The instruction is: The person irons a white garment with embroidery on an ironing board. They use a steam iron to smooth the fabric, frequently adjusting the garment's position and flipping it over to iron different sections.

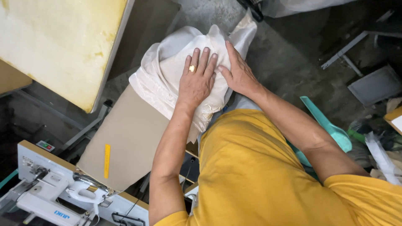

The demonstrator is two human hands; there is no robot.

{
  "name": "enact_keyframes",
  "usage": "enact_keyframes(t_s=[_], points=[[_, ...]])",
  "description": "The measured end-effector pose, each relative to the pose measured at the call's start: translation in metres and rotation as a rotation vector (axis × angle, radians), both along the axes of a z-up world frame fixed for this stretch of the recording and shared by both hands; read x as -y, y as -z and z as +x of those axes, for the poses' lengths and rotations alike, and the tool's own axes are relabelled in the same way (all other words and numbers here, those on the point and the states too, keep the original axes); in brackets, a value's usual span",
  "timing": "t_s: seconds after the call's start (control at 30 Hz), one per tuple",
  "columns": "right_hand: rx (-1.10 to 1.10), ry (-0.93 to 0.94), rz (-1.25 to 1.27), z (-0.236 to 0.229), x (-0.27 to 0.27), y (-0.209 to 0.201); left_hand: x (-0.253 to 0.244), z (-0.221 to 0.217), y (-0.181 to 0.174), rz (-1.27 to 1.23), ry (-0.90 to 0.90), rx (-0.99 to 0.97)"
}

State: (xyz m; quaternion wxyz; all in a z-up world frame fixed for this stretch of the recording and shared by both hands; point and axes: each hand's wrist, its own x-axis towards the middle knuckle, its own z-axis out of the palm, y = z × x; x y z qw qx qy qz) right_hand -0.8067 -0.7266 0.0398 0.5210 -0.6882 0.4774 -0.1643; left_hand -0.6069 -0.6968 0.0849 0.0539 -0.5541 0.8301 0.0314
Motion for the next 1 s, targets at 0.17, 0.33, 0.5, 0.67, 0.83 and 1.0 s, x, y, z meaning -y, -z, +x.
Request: enact_keyframes(t_s=[0.17,0.33,0.5,0.67,0.83,1.0], points=[[0.046,0.016,-0.004,-0.004,-0.018,0.008,-0.021,-0.005,0.037,-0.093,-0.054,-0.069],[-0.014,0.044,-0.121,-0.003,-0.026,0.006,-0.025,-0.008,0.032,-0.138,0.017,-0.101],[-0.032,0.173,-0.124,-0.003,-0.039,-0.002,-0.032,-0.004,0.039,-0.168,0.008,-0.086],[-0.152,0.240,-0.162,-0.015,-0.060,0.037,-0.027,-0.007,0.035,-0.188,0.029,-0.087],[-0.067,0.214,-0.283,-0.024,-0.061,0.042,-0.020,-0.011,0.030,-0.148,0.099,-0.096],[-0.157,0.167,-0.479,-0.016,-0.043,0.002,-0.030,-0.009,0.033,-0.076,0.022,-0.062]])
